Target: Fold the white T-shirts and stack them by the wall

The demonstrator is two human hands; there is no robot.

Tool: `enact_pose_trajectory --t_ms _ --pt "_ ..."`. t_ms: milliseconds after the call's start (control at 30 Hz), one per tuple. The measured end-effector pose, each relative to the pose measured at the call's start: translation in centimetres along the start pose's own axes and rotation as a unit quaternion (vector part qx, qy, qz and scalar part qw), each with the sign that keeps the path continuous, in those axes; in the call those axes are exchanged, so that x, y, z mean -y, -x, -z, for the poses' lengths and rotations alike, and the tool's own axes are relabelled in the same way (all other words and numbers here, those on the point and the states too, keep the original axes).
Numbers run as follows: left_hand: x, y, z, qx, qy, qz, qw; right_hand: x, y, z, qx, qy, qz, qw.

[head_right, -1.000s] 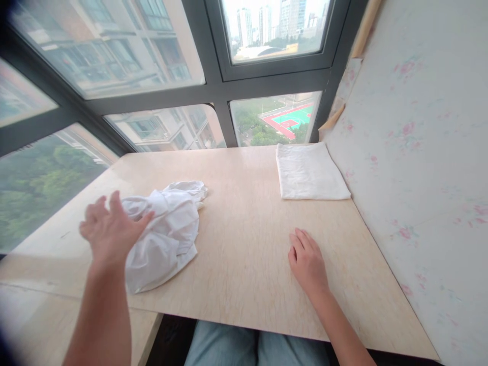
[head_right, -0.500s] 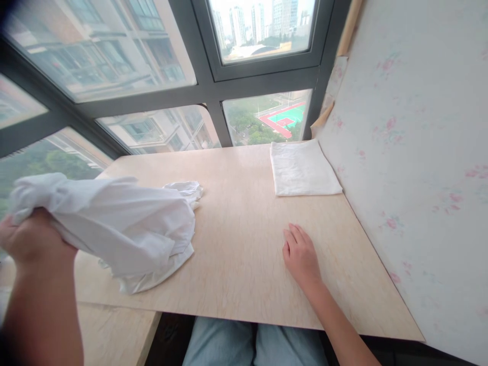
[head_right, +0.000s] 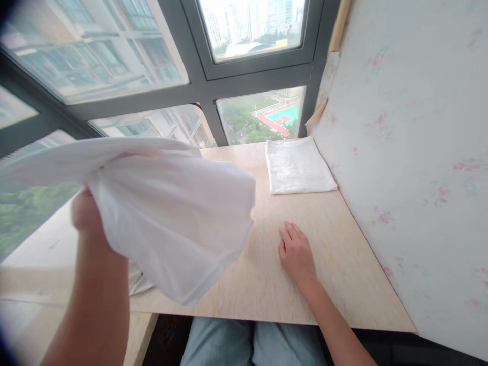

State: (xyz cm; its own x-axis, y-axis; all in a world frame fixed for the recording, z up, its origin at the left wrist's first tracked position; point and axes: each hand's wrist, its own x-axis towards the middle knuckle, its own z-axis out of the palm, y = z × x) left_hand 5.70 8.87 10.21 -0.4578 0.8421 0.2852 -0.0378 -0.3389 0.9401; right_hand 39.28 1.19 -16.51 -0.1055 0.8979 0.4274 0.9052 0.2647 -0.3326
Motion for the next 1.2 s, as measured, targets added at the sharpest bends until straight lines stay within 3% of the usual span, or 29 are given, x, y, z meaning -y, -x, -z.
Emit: enact_pose_trajectory --t_ms 133,233,300,367,433,533,667,767,833,933,1000,1100,1200 --pt "7.5 0.7 -0.9 0.043 -0.131 0.146 0.98 0.0 -0.1 0.0 -0.005 -0.005 -0.002 1.0" --pt "12.0 3.5 0.2 0.085 -0.211 0.142 0.963 0.0 -0.1 0.1 -0.003 0.004 -0.005 1.0" --pt "13.5 6.3 1.1 0.115 -0.275 0.104 0.949 0.1 -0.1 0.3 0.001 0.01 -0.007 1.0" --pt "14.0 9.4 1.9 0.185 -0.355 0.028 0.916 0.2 -0.2 0.3 0.004 0.012 -0.008 1.0" --pt "13.7 12.5 2.6 0.257 -0.439 -0.073 0.858 0.2 -0.2 0.3 0.004 0.01 -0.01 1.0" --pt "12.9 16.2 3.5 0.307 -0.514 -0.186 0.779 0.2 -0.1 0.3 -0.001 -0.002 -0.018 1.0" --pt "12.4 18.6 4.9 0.447 -0.504 -0.204 0.71 0.0 0.0 0.9 -0.055 -0.048 -0.028 0.997" --pt "12.7 18.9 5.6 0.491 -0.51 -0.193 0.679 0.1 0.4 2.0 -0.102 -0.107 -0.005 0.989" --pt "13.1 18.8 5.9 0.498 -0.52 -0.2 0.664 0.4 0.7 2.6 -0.067 -0.145 0.053 0.986" --pt "13.8 18.5 6.2 0.493 -0.529 -0.225 0.653 0.8 1.0 3.3 0.043 -0.178 0.168 0.969" --pt "14.4 18.2 6.4 0.487 -0.524 -0.247 0.654 1.0 1.0 3.5 0.091 -0.168 0.207 0.959" --pt "15.4 17.9 6.6 0.475 -0.51 -0.262 0.667 1.2 0.9 4.0 0.144 -0.127 0.229 0.954" --pt "16.2 17.8 6.3 0.449 -0.499 -0.239 0.702 1.5 0.7 4.2 0.169 -0.088 0.234 0.953"
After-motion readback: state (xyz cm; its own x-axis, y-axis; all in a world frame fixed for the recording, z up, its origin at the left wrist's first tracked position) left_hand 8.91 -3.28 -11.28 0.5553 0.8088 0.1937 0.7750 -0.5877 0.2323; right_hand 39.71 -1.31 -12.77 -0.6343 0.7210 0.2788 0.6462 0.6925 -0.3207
